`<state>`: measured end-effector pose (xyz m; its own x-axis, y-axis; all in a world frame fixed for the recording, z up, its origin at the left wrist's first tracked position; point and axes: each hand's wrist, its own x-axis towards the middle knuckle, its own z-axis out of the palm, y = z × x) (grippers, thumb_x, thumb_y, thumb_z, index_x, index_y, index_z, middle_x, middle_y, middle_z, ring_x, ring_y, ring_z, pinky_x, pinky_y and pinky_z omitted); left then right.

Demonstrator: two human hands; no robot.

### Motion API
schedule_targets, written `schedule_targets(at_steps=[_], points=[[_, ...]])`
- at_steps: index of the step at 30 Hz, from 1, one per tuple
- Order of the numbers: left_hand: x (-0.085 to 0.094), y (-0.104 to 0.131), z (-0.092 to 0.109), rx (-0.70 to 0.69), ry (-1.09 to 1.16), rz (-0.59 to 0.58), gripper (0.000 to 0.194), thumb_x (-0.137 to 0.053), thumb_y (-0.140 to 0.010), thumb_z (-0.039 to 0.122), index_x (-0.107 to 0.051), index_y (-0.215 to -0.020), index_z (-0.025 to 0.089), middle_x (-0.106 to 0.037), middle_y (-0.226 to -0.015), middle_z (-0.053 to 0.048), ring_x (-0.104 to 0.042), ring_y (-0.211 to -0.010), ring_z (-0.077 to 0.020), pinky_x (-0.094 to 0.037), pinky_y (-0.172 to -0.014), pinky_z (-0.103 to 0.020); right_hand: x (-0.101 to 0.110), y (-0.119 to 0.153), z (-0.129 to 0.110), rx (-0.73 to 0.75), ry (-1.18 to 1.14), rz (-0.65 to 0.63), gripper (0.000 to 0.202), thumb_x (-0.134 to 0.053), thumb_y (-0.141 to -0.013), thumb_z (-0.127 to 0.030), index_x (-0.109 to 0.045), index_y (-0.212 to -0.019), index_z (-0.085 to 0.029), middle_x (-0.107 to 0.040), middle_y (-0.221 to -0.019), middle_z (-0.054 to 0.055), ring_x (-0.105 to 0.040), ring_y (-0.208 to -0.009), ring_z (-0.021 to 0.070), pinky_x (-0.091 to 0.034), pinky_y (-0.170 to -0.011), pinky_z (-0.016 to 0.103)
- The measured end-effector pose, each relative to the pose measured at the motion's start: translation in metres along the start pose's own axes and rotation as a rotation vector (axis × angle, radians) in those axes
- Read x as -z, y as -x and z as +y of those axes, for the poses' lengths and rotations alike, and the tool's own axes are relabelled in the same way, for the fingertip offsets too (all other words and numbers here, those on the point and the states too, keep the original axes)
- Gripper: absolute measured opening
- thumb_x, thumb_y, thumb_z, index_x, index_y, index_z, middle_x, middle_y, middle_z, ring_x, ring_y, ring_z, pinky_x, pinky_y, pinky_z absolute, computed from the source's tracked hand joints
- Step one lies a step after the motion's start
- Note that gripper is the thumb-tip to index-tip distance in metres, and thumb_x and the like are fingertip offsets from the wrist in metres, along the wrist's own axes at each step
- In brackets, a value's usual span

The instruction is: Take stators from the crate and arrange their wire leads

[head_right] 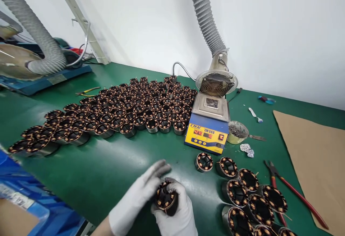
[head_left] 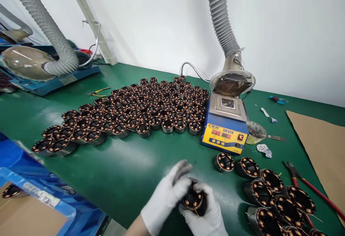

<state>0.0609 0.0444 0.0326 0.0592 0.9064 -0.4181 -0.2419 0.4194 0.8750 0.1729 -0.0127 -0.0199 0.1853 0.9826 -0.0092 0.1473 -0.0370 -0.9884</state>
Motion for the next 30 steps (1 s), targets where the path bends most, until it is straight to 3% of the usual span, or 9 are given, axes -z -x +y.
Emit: schedule_targets(at_steps=[3, 5, 7, 9, 13, 20, 23, 27, 30], points=[[-0.013, 0.002, -0.009, 0.091, 0.134, -0.005, 0.028, -0.075, -0.058, 0.034, -0.069, -0.077, 0.014, -0.073, -0.075, -0.008, -0.066, -0.073, -0.0191, -0.05, -0.07, -0.027, -0.004, 0.001, 0.007, 0.189, 0.157, 0.028, 0.032, -0.064, -0.06, -0.021, -0.05, -0.088, -0.025, -0.066, -0.091, 0.005, -0.064, -0.078, 0.0216, -0.051, -0.072, 0.031], [-0.015, 0.002, -0.011, 0.044, 0.337, 0.091, 0.027, -0.074, -0.061, 0.037, -0.068, -0.074, 0.015, -0.071, -0.07, -0.004, -0.065, -0.066, -0.0166, -0.051, -0.066, -0.026, -0.004, 0.001, 0.011, 0.265, 0.197, 0.025, 0.028, -0.063, -0.064, -0.023, -0.05, -0.088, -0.025, -0.066, -0.096, 0.006, -0.064, -0.082, 0.022, -0.051, -0.072, 0.031], [-0.008, 0.003, -0.005, -0.051, 0.454, 0.199, 0.028, -0.074, -0.062, 0.04, -0.067, -0.078, 0.018, -0.072, -0.074, -0.002, -0.067, -0.071, -0.0161, -0.051, -0.073, -0.026, -0.003, 0.001, 0.014, 0.288, 0.243, 0.046, 0.029, -0.065, -0.065, -0.025, -0.049, -0.089, -0.025, -0.065, -0.101, 0.008, -0.064, -0.087, 0.0229, -0.052, -0.075, 0.032], [0.0, 0.004, 0.005, -0.09, 0.322, 0.238, 0.03, -0.076, -0.06, 0.037, -0.068, -0.083, 0.019, -0.073, -0.082, -0.003, -0.066, -0.083, -0.0173, -0.049, -0.081, -0.025, -0.001, 0.002, 0.016, 0.281, 0.297, 0.07, 0.031, -0.068, -0.064, -0.027, -0.049, -0.089, -0.025, -0.065, -0.104, 0.008, -0.064, -0.09, 0.0239, -0.052, -0.077, 0.034], [0.005, 0.005, 0.018, 0.049, -0.15, 0.101, 0.039, -0.075, -0.052, 0.025, -0.07, -0.089, 0.015, -0.073, -0.089, -0.009, -0.065, -0.085, -0.0224, -0.05, -0.077, -0.028, 0.001, 0.002, 0.016, 0.31, 0.313, 0.039, 0.033, -0.066, -0.066, -0.025, -0.05, -0.095, -0.025, -0.063, -0.107, 0.008, -0.063, -0.095, 0.024, -0.051, -0.079, 0.035], [-0.01, 0.001, 0.005, 0.074, -0.173, 0.122, 0.012, -0.07, -0.047, 0.022, -0.065, -0.055, 0.015, -0.067, -0.053, -0.002, -0.06, -0.055, -0.0174, -0.048, -0.055, -0.026, 0.006, -0.002, 0.01, 0.35, 0.281, -0.01, 0.029, -0.067, -0.065, -0.023, -0.045, -0.085, -0.026, -0.066, -0.101, 0.005, -0.066, -0.083, 0.0202, -0.052, -0.071, 0.028], [-0.008, 0.0, 0.009, 0.014, -0.209, 0.163, 0.011, -0.071, -0.051, 0.022, -0.068, -0.06, 0.016, -0.071, -0.061, -0.004, -0.064, -0.064, -0.02, -0.05, -0.062, -0.027, 0.007, -0.002, 0.01, 0.316, 0.287, -0.018, 0.031, -0.068, -0.066, -0.026, -0.046, -0.087, -0.026, -0.067, -0.1, 0.005, -0.066, -0.081, 0.021, -0.053, -0.07, 0.029], [-0.007, 0.0, 0.017, -0.086, -0.173, 0.188, 0.029, -0.066, -0.064, 0.036, -0.071, -0.085, 0.017, -0.074, -0.088, -0.007, -0.065, -0.089, -0.0231, -0.049, -0.084, -0.03, 0.007, -0.001, 0.011, 0.298, 0.292, 0.005, 0.034, -0.069, -0.065, -0.029, -0.048, -0.091, -0.026, -0.065, -0.107, 0.008, -0.064, -0.093, 0.0251, -0.051, -0.078, 0.034], [-0.012, -0.002, 0.014, -0.01, -0.279, 0.056, 0.02, -0.067, -0.061, 0.027, -0.072, -0.076, 0.016, -0.074, -0.078, -0.006, -0.066, -0.078, -0.0228, -0.05, -0.072, -0.029, 0.007, -0.001, 0.011, 0.315, 0.27, -0.025, 0.032, -0.068, -0.066, -0.027, -0.048, -0.091, -0.027, -0.066, -0.103, 0.007, -0.065, -0.086, 0.0233, -0.052, -0.074, 0.032]])
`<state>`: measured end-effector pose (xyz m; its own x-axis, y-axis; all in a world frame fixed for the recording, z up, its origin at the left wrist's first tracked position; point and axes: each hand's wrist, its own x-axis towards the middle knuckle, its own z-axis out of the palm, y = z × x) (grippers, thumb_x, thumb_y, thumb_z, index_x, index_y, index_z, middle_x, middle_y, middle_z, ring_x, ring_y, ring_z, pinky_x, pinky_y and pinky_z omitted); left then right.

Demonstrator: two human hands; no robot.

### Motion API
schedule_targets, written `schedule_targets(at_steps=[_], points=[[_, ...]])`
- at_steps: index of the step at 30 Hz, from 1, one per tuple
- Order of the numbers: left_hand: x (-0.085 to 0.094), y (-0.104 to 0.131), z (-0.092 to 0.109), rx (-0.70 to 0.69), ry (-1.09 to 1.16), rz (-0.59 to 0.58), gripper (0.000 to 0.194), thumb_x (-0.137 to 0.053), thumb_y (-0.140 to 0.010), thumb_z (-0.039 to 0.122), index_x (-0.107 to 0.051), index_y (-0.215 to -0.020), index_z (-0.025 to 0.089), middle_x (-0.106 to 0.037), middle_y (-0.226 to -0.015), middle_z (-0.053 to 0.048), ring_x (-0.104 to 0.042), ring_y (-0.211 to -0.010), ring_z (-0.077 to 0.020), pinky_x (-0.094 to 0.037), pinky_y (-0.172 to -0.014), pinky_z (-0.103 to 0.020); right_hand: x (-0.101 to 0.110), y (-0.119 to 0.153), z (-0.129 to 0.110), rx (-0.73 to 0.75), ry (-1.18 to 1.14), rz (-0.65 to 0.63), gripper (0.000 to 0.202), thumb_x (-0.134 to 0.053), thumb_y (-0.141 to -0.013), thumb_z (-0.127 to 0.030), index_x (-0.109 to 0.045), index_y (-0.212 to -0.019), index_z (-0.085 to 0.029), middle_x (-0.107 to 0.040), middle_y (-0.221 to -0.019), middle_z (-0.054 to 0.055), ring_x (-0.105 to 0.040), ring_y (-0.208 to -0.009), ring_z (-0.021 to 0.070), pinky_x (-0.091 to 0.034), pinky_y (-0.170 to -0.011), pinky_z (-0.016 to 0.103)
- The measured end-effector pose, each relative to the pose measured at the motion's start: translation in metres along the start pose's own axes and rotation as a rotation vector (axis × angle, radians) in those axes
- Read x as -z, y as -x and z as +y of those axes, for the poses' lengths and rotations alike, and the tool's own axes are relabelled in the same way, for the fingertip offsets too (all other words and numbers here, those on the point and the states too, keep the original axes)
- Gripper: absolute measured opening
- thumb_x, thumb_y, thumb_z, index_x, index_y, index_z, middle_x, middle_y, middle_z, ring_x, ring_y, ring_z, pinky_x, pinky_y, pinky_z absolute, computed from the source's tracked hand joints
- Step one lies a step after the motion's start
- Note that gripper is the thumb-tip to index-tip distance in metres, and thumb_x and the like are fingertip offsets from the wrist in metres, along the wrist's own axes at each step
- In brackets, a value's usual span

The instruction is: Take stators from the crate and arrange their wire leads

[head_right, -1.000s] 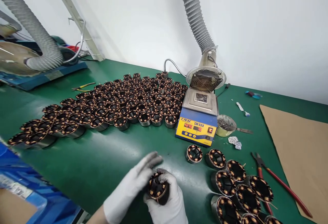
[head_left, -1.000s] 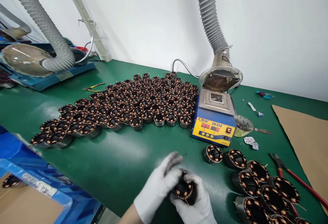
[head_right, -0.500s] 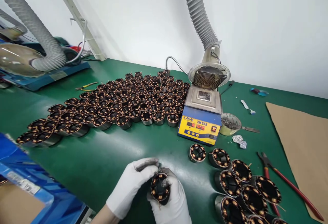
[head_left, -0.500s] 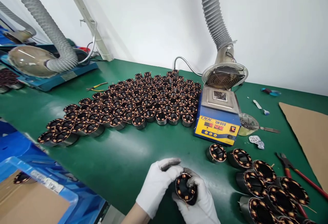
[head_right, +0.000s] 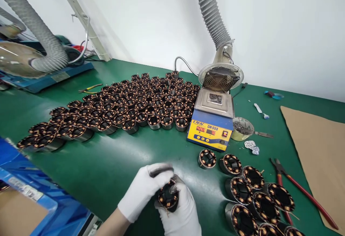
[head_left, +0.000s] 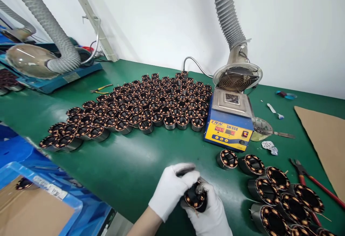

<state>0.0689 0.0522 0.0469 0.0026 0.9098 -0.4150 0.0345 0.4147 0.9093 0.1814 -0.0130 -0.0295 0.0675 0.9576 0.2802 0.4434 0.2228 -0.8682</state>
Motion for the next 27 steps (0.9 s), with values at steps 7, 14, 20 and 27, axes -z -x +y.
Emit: schedule_targets(at_steps=[7, 14, 20, 27], points=[[0.02, -0.007, -0.009, 0.011, 0.293, 0.043, 0.031, -0.064, -0.071, 0.042, -0.066, -0.088, 0.017, -0.073, -0.08, -0.005, -0.065, -0.083, -0.019, -0.047, -0.083, -0.03, -0.002, 0.005, 0.001, -0.053, -0.022, 0.008, 0.048, -0.067, -0.065, -0.025, -0.047, -0.108, -0.028, -0.063, -0.112, 0.007, -0.061, -0.099, 0.0256, -0.05, -0.084, 0.036], [0.028, -0.001, -0.002, 0.073, -0.102, -0.172, 0.011, -0.064, -0.066, 0.023, -0.069, -0.072, 0.016, -0.07, -0.069, -0.003, -0.062, -0.07, -0.019, -0.046, -0.068, -0.027, 0.0, 0.006, 0.011, 0.037, 0.055, 0.006, 0.057, -0.067, -0.067, -0.031, -0.046, -0.119, -0.026, -0.065, -0.106, 0.007, -0.064, -0.092, 0.0268, -0.052, -0.08, 0.037], [0.027, -0.005, -0.006, 0.045, 0.047, -0.027, 0.017, -0.063, -0.067, 0.032, -0.067, -0.07, 0.015, -0.068, -0.059, -0.002, -0.061, -0.063, -0.0181, -0.048, -0.066, -0.028, -0.005, 0.008, 0.008, -0.074, 0.056, 0.057, 0.067, -0.071, -0.058, -0.028, -0.044, -0.119, -0.022, -0.063, -0.11, 0.012, -0.061, -0.1, 0.0311, -0.049, -0.086, 0.044], [0.065, 0.031, -0.04, -0.045, -0.28, 0.207, 0.02, -0.069, -0.061, 0.046, -0.073, -0.071, 0.029, -0.073, -0.094, -0.003, -0.057, -0.107, -0.0334, -0.04, -0.1, -0.042, 0.046, -0.032, -0.024, -0.678, -0.43, -0.116, 0.05, -0.075, -0.053, -0.029, -0.054, -0.098, -0.023, -0.069, -0.081, 0.005, -0.066, -0.068, 0.0247, -0.054, -0.064, 0.037]])
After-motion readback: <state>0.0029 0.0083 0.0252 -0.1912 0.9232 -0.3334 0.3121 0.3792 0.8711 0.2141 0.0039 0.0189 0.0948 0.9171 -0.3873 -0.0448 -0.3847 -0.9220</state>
